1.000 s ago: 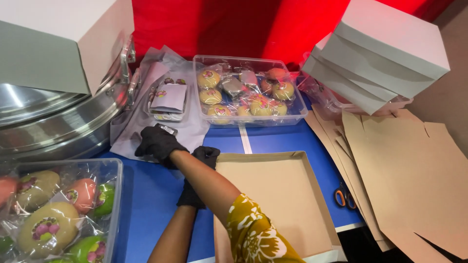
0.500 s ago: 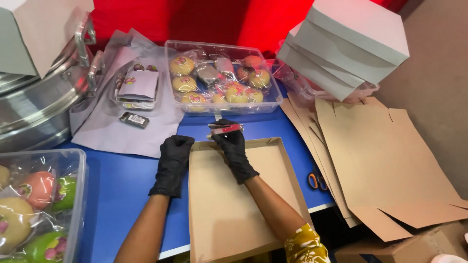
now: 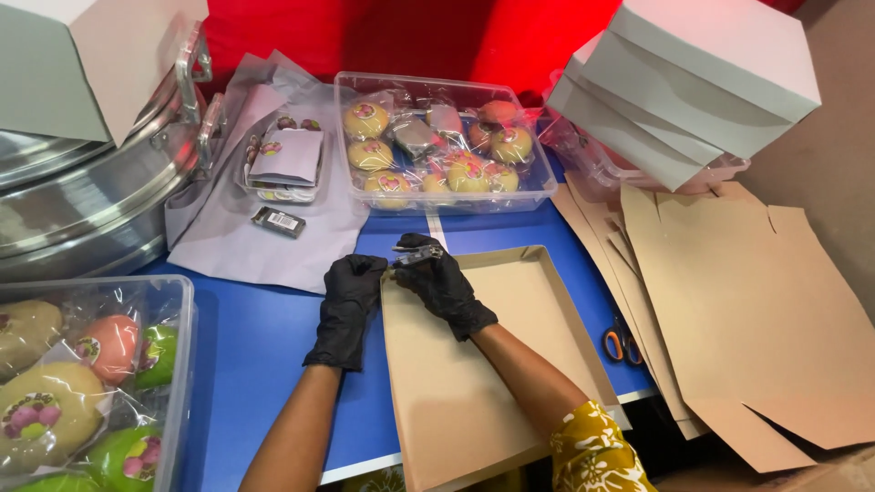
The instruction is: Assembling a cardboard pastry box by folding the edges and stapling the corners.
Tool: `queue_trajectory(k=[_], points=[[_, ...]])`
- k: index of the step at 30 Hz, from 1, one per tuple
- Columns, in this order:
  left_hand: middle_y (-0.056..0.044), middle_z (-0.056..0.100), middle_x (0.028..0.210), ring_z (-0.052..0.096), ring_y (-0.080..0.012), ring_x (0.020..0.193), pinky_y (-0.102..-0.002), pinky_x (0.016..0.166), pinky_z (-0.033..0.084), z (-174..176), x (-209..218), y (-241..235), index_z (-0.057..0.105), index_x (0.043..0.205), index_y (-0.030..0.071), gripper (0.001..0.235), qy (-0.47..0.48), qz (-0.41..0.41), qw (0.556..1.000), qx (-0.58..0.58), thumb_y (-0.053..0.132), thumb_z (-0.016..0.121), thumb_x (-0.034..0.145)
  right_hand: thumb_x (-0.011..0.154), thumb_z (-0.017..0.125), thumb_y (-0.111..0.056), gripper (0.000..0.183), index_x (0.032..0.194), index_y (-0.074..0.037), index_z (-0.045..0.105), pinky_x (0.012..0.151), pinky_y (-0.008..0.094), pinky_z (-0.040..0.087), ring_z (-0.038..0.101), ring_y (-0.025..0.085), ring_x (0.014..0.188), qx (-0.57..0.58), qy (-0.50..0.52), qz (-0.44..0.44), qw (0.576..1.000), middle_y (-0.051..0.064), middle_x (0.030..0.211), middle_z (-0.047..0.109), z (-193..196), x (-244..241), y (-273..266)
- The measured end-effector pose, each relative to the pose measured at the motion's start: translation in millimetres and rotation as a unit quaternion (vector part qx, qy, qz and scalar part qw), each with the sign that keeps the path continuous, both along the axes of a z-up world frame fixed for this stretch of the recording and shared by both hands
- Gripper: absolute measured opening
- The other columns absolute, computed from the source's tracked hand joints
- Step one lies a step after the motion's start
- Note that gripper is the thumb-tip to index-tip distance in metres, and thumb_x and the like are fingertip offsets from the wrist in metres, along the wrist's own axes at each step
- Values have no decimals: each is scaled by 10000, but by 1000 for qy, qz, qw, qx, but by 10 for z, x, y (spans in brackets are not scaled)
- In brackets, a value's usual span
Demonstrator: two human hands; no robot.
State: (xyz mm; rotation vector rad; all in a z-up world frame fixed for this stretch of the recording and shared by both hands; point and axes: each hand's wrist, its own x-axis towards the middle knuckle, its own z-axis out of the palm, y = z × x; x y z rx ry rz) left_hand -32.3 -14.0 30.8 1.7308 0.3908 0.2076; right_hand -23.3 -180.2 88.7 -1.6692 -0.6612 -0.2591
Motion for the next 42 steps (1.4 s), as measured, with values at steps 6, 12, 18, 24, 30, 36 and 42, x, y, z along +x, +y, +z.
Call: queue_trajectory(k=[6,12,18,24,30,36,42], points=[[-130,783,929,744,-351,909,-420,735,592,-445,205,-19,796,961,149,222,-4,33,999,-41,327,845,838,811,853,15,444,1221,22,683,973,430,561,698,299,1134,13,12,6,1000,198,1218,711,-58,-48,90],[-103,772,853,748,-328,868,-422,721,609,-434,174,-94,774,917,162,225,-17,58,998,-7,356,853,836,791,855,31,500,1257,-31,684,739,366,642,728,201,813,14,77,12,997,165,985,747,114,-167,99],[-89,773,872,745,-328,915,-414,738,604,-372,137,-88,770,927,193,218,-22,65,998,17,382,845,850,761,863,91,332,1063,34,736,819,460,606,722,381,1009,54,-3,41,998,274,1116,714,-10,-141,117],[-113,782,958,740,-327,974,-445,816,594,-399,189,-60,752,980,170,285,-49,60,997,-11,383,872,833,777,859,61,210,941,32,732,788,490,612,730,415,967,6,-89,74,993,257,1047,733,-30,-63,58],[-109,782,990,736,-318,1001,-457,842,591,-551,249,-51,756,1004,158,313,-24,47,999,-3,396,875,839,789,878,1,189,917,5,738,822,486,596,723,400,1004,1,-83,81,993,234,1046,740,-99,18,5],[-126,781,1030,733,-295,980,-422,822,585,-488,243,-15,768,1027,136,306,-19,36,999,-26,337,880,825,817,854,-13,177,945,-4,732,849,483,588,726,386,1002,-26,-54,69,996,217,1075,741,160,-80,18],[11,785,972,747,-167,894,-312,733,596,-588,312,54,771,977,286,310,0,15,999,-47,384,927,727,829,847,-23,183,959,-7,720,862,475,586,728,386,1003,-35,-68,55,996,216,1075,740,229,-139,44]])
